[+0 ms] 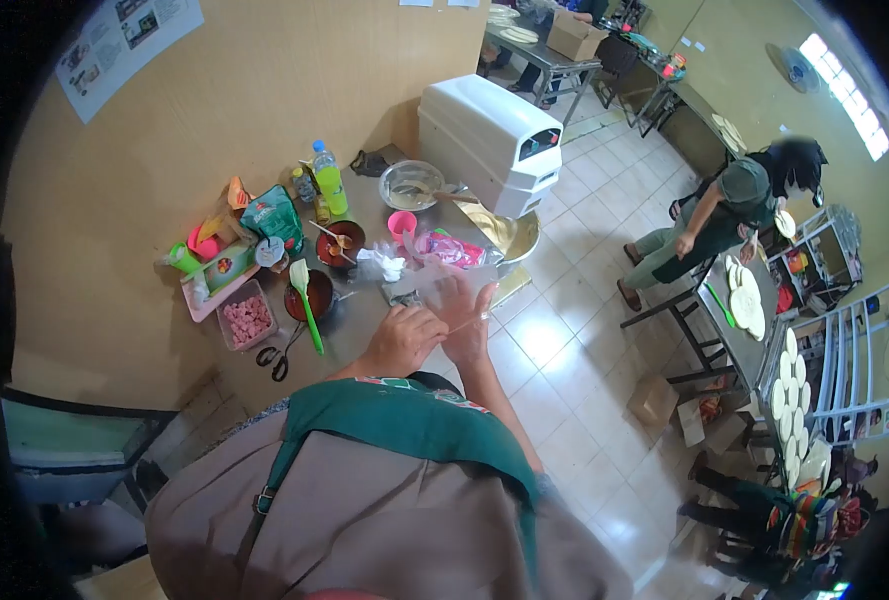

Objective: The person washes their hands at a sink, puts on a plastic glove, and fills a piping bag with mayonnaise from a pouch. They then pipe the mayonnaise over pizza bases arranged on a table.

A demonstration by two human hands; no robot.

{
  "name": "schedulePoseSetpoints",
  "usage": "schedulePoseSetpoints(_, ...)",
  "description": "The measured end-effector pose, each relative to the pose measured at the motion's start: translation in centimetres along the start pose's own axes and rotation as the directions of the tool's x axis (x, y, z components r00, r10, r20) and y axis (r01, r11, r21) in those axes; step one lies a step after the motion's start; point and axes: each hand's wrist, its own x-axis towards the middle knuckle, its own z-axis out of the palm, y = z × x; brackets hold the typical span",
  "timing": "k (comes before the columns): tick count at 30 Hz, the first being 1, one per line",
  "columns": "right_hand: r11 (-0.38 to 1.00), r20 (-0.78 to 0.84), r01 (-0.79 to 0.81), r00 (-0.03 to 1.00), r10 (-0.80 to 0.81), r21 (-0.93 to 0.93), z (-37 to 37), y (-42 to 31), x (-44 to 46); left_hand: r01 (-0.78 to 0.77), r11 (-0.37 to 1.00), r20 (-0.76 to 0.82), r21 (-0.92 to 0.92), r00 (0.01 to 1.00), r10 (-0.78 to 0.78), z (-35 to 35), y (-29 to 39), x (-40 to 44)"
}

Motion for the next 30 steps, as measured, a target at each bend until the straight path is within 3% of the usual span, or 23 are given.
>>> schedulePoseSetpoints(6, 0.951, -0.003, -0.087, 0.996, 0.090, -0.296, -1.5, 0.4, -0.4, 0.006, 1.000, 0.041, -0.007, 0.999, -0.006, 0.8, -0.3, -1.0)
schedulePoseSetpoints(7, 0.961, -0.042, -0.110, 0.994, 0.102, -0.253, -4.6, 1.6, 0.1, 0.000, 1.000, 0.045, -0.029, 0.999, 0.002, 0.9, -0.2, -1.0)
schedulePoseSetpoints(10, 0.977, -0.151, -0.196, 0.967, 0.208, 0.087, -4.2, 1.6, -0.2, -0.004, 0.999, 0.053, -0.041, 0.999, 0.006, 0.9, -0.2, -1.2)
schedulePoseSetpoints(13, 0.992, -0.073, -0.125, 0.990, 0.122, -0.029, -7.4, 2.9, -0.1, -0.005, 0.999, 0.077, -0.045, 0.997, 0.008, 1.1, -0.1, -1.4)
schedulePoseSetpoints(16, 0.995, -0.019, -0.102, 0.995, 0.102, -0.018, -4.6, 1.9, -0.6, 0.001, 0.998, 0.066, -0.066, 0.998, 0.003, 1.2, 0.1, -1.4)
schedulePoseSetpoints(19, 0.968, -0.004, -0.208, 0.978, 0.210, 0.142, -2.8, 0.8, -1.2, -0.003, 0.996, 0.056, -0.092, 0.998, 0.008, 1.1, 0.6, -1.3)
schedulePoseSetpoints(23, 0.974, 0.034, -0.224, 0.974, 0.223, 0.034, -5.2, 1.7, -0.8, 0.006, 0.993, 0.085, -0.121, 0.996, 0.004, 1.2, 0.6, -1.4)
schedulePoseSetpoints(24, 0.984, 0.030, -0.168, 0.985, 0.170, -0.062, -5.7, 2.2, -0.7, 0.009, 0.990, 0.078, -0.141, 0.997, 0.003, 1.3, 0.6, -1.4)
schedulePoseSetpoints(28, 0.963, -0.077, -0.266, 0.960, 0.269, 0.049, -6.1, 2.8, -1.0, 0.022, 0.983, 0.090, -0.182, 0.996, -0.006, 1.5, 1.0, -1.3)
schedulePoseSetpoints(30, 0.974, -0.082, -0.220, 0.971, 0.223, 0.048, -7.6, 3.8, -0.8, 0.020, 0.983, 0.100, -0.181, 0.995, -0.002, 1.7, 0.8, -1.2)
